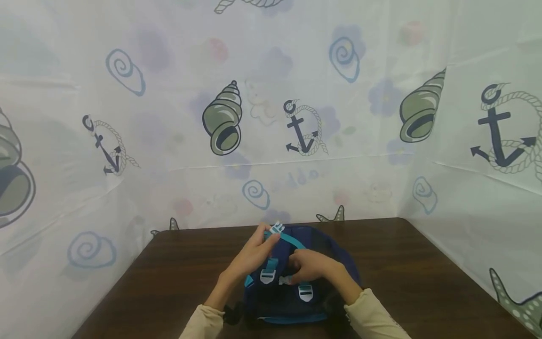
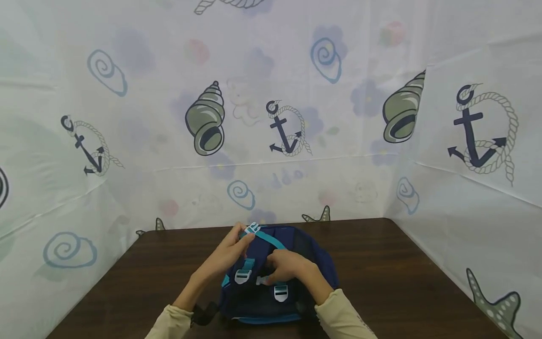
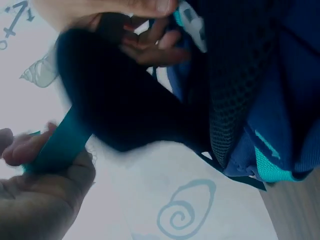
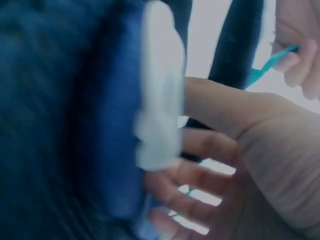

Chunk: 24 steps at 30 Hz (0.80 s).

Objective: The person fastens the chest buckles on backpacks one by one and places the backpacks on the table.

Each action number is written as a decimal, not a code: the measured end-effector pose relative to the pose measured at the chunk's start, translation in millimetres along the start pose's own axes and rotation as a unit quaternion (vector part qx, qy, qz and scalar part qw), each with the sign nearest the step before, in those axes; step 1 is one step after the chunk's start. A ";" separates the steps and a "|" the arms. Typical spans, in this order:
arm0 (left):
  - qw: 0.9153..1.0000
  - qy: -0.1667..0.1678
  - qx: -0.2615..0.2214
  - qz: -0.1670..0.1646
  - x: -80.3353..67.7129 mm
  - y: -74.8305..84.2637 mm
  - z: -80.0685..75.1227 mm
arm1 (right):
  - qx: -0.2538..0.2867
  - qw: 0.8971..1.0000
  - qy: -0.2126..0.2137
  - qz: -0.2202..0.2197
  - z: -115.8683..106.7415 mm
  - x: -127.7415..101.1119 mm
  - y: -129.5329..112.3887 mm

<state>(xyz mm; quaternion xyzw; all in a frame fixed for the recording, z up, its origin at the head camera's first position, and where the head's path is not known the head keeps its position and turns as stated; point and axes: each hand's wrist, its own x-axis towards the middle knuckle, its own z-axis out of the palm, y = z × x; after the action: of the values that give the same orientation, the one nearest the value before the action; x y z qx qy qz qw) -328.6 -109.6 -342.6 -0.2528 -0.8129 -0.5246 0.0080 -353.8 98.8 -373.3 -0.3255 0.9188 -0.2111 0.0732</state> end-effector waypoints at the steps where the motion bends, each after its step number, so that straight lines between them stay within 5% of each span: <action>1: 1.000 0.005 0.001 0.000 0.2 -0.5 0.3 | 0.000 1.000 0.001 -0.005 1.3 1.0 -0.1; 12: 0.995 0.073 0.050 0.035 4.5 -8.4 3.9 | -0.019 0.999 -0.011 -0.024 6.3 3.5 -4.7; 19: 0.995 0.082 0.048 0.024 2.3 -5.2 4.1 | -0.076 0.997 -0.025 0.015 2.0 -2.0 -9.8; 24: 0.995 0.099 0.024 0.024 2.3 -3.0 0.9 | -0.029 0.999 -0.034 -0.012 -11.5 -8.6 -7.0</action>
<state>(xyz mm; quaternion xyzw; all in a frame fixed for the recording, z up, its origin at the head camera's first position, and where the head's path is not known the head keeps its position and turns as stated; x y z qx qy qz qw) -331.6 -108.9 -344.8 -0.2189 -0.8140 -0.5273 0.1072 -346.2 103.2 -360.0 -0.3456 0.9175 -0.1742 0.0919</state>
